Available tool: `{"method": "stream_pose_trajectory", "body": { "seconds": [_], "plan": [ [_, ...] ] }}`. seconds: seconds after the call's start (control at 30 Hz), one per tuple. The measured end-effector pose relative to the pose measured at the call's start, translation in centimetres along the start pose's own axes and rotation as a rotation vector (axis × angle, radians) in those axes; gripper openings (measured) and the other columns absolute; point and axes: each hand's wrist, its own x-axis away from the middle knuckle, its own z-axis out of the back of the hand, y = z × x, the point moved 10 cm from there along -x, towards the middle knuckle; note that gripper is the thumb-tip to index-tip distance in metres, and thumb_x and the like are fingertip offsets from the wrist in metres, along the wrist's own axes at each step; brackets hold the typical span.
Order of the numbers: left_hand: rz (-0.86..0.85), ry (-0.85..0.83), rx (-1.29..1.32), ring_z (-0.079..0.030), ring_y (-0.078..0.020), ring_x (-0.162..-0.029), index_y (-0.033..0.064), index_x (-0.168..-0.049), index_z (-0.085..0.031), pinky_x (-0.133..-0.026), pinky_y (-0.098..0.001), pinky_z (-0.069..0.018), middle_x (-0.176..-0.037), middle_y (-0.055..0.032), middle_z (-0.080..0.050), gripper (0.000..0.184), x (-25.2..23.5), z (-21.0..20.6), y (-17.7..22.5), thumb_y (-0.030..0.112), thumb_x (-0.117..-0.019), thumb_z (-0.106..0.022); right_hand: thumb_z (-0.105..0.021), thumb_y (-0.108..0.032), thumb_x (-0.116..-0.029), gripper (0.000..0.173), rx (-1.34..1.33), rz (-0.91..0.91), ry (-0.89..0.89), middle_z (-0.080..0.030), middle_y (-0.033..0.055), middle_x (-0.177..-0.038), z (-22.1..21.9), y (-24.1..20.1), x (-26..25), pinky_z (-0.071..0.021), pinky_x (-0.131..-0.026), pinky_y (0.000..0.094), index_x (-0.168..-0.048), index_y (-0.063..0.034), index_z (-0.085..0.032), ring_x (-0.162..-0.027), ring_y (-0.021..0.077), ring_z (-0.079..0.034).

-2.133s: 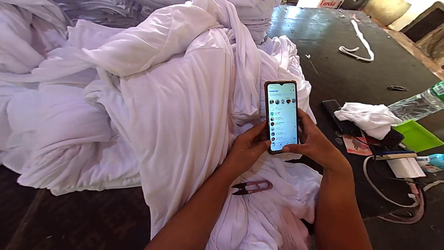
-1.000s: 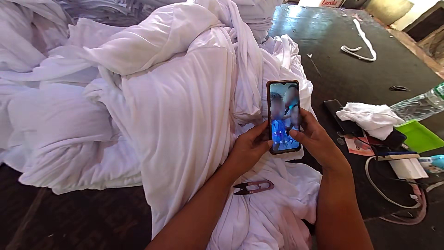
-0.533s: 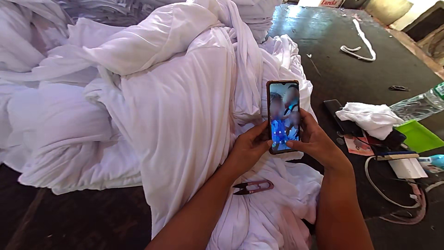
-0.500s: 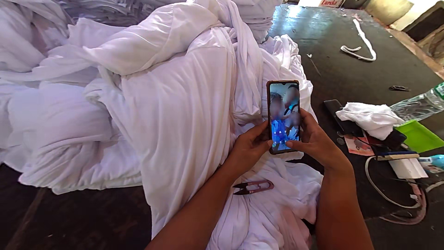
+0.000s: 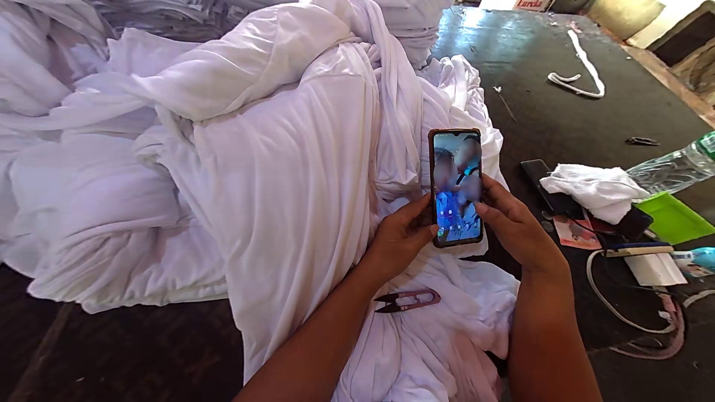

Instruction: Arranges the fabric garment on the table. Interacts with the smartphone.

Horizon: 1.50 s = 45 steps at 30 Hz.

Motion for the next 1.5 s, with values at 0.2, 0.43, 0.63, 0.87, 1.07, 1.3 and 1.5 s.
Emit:
{"method": "stream_pose_trajectory", "body": {
  "seconds": [0.2,0.43,0.63,0.87,1.07,1.3,1.5],
  "plan": [
    [0.010,0.004,-0.005,-0.067,-0.0087,-0.107,-0.0020,-0.150,-0.045,-0.097,-0.0229,-0.0534,-0.129,-0.0134,-0.065,0.052,0.0,0.0,0.1,0.001,-0.0991,-0.058,-0.047,-0.016,-0.1033,0.058,-0.032,0.005,-0.016,-0.055,0.0035,-0.145,0.1,0.2,0.0,-0.0491,-0.107,0.0276,-0.158,-0.0072,-0.031,-0.126,0.0078,-0.058],
    [0.009,-0.006,-0.003,-0.067,-0.0091,-0.108,-0.0024,-0.150,-0.044,-0.098,-0.0235,-0.0532,-0.130,-0.0139,-0.065,0.053,0.0,0.0,0.0,0.000,-0.0990,-0.058,-0.062,-0.012,-0.0943,0.074,-0.031,0.023,-0.065,-0.053,0.0032,-0.146,-0.2,-0.3,0.2,-0.0513,-0.105,0.0251,-0.159,-0.0045,-0.026,-0.127,0.0069,-0.058],
    [0.006,-0.007,-0.001,-0.067,-0.0093,-0.109,-0.0025,-0.150,-0.045,-0.099,-0.0237,-0.0530,-0.131,-0.0140,-0.065,0.053,-0.1,0.0,0.0,0.000,-0.0991,-0.058,-0.065,-0.008,-0.0895,0.083,-0.124,0.027,-0.115,-0.052,0.0048,-0.147,-0.6,-0.4,0.3,-0.0523,-0.105,0.0278,-0.160,-0.0048,-0.022,-0.127,0.0112,-0.059],
    [0.009,-0.009,0.005,-0.066,-0.0087,-0.110,-0.0031,-0.150,-0.044,-0.099,-0.0231,-0.0526,-0.132,-0.0144,-0.064,0.053,0.0,-0.1,0.1,0.000,-0.0991,-0.057,-0.069,-0.010,-0.0882,0.087,-0.149,0.037,-0.136,-0.052,0.0038,-0.147,-0.8,-0.5,0.2,-0.0522,-0.105,0.0289,-0.160,-0.0063,-0.021,-0.127,0.0117,-0.059],
    [0.021,-0.005,0.006,-0.066,-0.0078,-0.107,-0.0037,-0.149,-0.045,-0.097,-0.0221,-0.0528,-0.129,-0.0138,-0.065,0.052,0.0,-0.1,0.1,-0.001,-0.0987,-0.058,-0.075,-0.014,-0.0848,0.092,-0.120,-0.001,-0.108,-0.051,0.0049,-0.145,-0.9,-0.2,0.2,-0.0540,-0.103,0.0295,-0.159,-0.0081,-0.021,-0.124,0.0128,-0.061],
    [0.012,-0.006,-0.002,-0.067,-0.0083,-0.107,-0.0037,-0.149,-0.044,-0.097,-0.0227,-0.0529,-0.128,-0.0140,-0.065,0.053,0.0,0.0,0.0,0.000,-0.0987,-0.058,-0.062,-0.015,-0.0936,0.067,0.032,0.029,0.056,-0.057,0.0020,-0.136,-0.4,-0.9,0.0,-0.0524,-0.100,0.0217,-0.153,-0.0046,-0.034,-0.120,0.0032,-0.060],
    [0.011,0.002,-0.020,-0.067,-0.0079,-0.106,-0.0037,-0.149,-0.045,-0.096,-0.0225,-0.0534,-0.128,-0.0141,-0.066,0.053,-0.1,0.0,0.1,0.000,-0.0985,-0.059,-0.052,-0.006,-0.0972,0.060,0.018,0.015,0.051,-0.058,0.0030,-0.140,0.1,-0.4,0.0,-0.0512,-0.102,0.0223,-0.154,-0.0037,-0.035,-0.122,0.0040,-0.060]
  ]
}}
